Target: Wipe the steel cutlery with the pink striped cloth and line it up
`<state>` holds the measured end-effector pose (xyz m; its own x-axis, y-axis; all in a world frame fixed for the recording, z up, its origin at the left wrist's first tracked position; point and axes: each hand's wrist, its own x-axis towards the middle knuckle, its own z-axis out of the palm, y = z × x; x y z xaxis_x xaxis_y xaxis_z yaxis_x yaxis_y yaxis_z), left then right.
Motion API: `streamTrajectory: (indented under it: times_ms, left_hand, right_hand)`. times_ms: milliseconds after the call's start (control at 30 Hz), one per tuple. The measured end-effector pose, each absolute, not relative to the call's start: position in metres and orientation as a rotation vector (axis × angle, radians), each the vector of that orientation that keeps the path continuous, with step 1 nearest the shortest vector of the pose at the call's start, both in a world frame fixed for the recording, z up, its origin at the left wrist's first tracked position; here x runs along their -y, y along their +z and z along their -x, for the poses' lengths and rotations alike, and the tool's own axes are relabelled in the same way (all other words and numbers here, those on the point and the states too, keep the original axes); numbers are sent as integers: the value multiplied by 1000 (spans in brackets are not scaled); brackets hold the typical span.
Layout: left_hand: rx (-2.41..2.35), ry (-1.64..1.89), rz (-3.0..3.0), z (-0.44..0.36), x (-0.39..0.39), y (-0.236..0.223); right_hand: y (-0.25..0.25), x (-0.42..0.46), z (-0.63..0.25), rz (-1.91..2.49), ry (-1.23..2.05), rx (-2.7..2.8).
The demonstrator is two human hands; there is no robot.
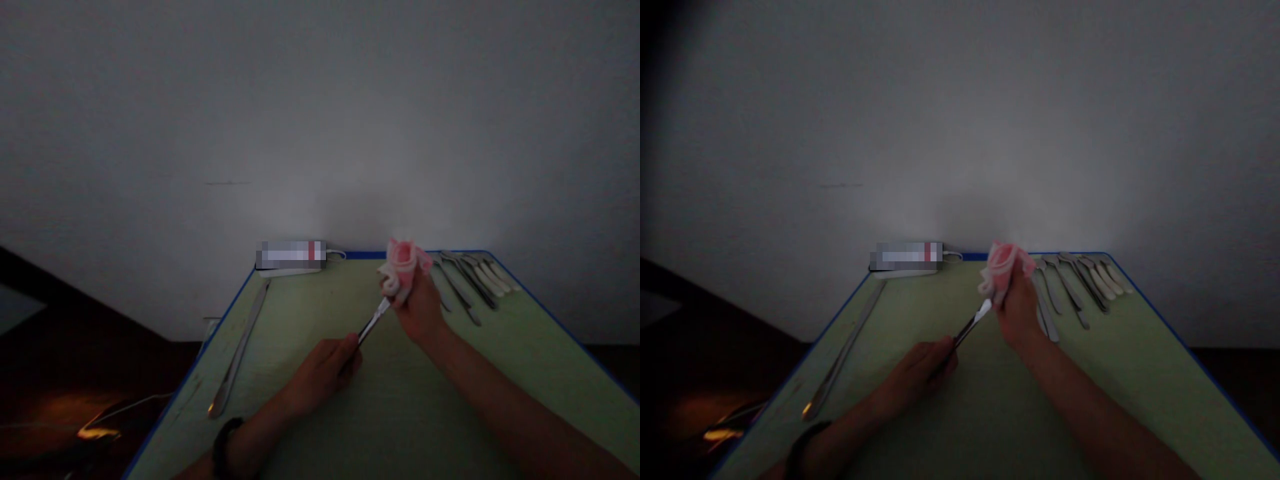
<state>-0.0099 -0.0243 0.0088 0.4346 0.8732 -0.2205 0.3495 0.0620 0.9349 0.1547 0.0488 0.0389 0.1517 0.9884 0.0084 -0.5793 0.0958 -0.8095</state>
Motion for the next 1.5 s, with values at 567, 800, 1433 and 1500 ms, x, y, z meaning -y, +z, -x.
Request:
streamTrajectory:
  times_ms: [567,800,1433,1500]
  left_hand:
    - [-1108,655,-1568,7,27,11]
    - [-854,466,-1589,11,41,24]
    - [-1166,540,-1785,6,31,13]
    - [-1195,587,-1699,6,31,14]
  right_hand:
    - [13,5,-105,972,1359,736]
    - [36,-22,-138,812,1475,636]
    - [-7,-3,-120,912,1572,749]
    - [-9,-6,-121,734,1758,733]
